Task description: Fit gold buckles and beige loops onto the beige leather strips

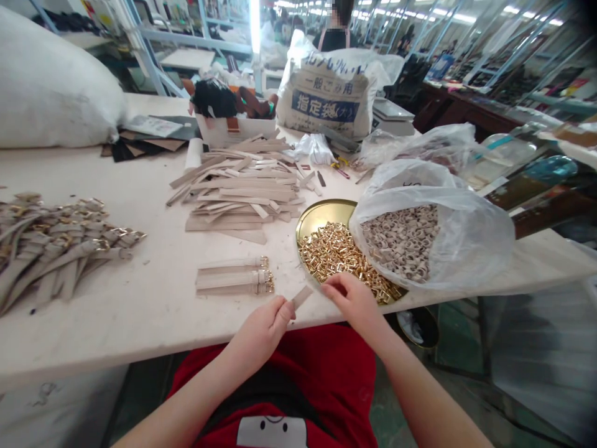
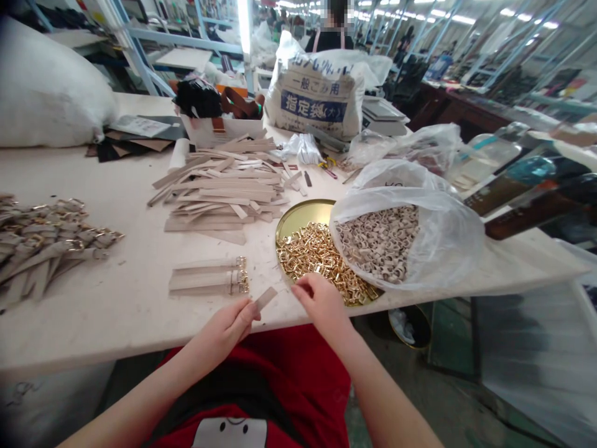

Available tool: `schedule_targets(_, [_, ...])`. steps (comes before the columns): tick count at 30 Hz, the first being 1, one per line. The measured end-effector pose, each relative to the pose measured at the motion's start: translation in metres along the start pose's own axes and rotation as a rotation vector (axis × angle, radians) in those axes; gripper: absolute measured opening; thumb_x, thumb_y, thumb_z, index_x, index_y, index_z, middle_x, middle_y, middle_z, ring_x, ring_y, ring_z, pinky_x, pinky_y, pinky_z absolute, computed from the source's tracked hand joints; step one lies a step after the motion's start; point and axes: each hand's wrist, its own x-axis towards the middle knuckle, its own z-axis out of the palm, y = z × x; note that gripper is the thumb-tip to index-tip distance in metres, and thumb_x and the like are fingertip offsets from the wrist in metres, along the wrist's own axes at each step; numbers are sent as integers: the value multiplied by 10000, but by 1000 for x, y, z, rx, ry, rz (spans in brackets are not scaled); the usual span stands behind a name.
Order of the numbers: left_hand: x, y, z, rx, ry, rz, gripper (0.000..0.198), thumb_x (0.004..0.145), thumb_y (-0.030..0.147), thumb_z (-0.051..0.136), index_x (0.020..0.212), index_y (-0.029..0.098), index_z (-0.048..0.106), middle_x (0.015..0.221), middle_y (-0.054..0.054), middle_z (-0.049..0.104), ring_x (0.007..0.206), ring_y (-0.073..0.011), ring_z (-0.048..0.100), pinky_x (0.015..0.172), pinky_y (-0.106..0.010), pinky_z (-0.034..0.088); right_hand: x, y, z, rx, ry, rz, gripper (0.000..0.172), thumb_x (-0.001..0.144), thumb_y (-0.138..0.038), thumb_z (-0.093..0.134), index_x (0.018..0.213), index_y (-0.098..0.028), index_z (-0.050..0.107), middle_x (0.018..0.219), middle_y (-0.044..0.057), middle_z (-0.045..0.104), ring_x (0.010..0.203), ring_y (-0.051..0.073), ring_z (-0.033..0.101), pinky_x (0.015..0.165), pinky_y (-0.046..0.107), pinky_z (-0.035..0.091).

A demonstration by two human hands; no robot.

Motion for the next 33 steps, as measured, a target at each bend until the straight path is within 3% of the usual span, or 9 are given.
schedule_targets(2, [4,-2,0,-5,-11,0,346,860,421,294,701,188,492,576,6,494,569,-147,451,525,-232,298,15,14,-9,-330,95,-7,142,762,-338,547,720,-208,584,748,37,579,678,174,519,627,290,354])
schedule_targets(4, [7,-4,2,-11,-24,-1,344,862,415,292,693,188,487,545,18,460,547,-140,433,515,-230,289,24,23,-11,-512,91,-30,141,773,-307,525,685,-207,573,731,41,571,660,170,517,612,284,340])
schedule_targets(8, [8,-6,5,-39,-26,-15,346,865,424,293,711,187,491,517,34,429,523,-131,416,511,-231,292,29,30,-11,-480,84,-46,159,793,-264,474,681,-203,568,752,41,558,659,162,509,615,284,341])
schedule_targets(12, [7,-2,5,-89,16,-4,358,855,454,313,746,176,511,534,35,436,527,-121,408,505,-226,293,20,18,-18,27,121,59,171,778,-352,514,735,-194,566,691,14,527,650,155,490,620,284,364])
schedule_targets(16, [3,11,5,-194,80,53,304,810,448,421,811,166,535,561,43,437,534,-103,393,511,-212,304,-4,-15,-12,820,-87,220,246,752,-435,562,784,-191,553,668,-13,518,573,105,453,559,248,372])
schedule_targets(18, [-1,17,5,-267,104,69,294,793,445,450,830,166,535,536,56,412,519,-97,380,513,-206,309,-18,-32,-4,995,-205,236,258,739,-431,590,788,-180,562,694,-6,531,573,93,451,548,237,372])
schedule_targets(22, [-13,18,2,-293,147,64,249,786,412,465,774,169,518,536,63,403,523,-87,375,524,-198,312,-35,-50,8,842,-330,166,276,776,-436,551,748,-162,570,668,-8,532,578,91,460,576,242,378])
schedule_targets(30, [-28,1,2,-89,175,98,207,772,345,479,788,157,565,637,35,509,595,-103,432,555,-208,321,-45,-53,12,535,-237,33,214,779,-382,534,810,-179,594,684,-2,561,632,127,491,612,262,394])
schedule_targets(33, [-35,5,1,-30,164,134,194,779,337,480,814,165,564,659,26,547,607,-113,463,559,-210,330,-49,-53,16,557,-214,26,200,775,-366,532,807,-186,613,709,3,583,634,132,501,607,266,404])
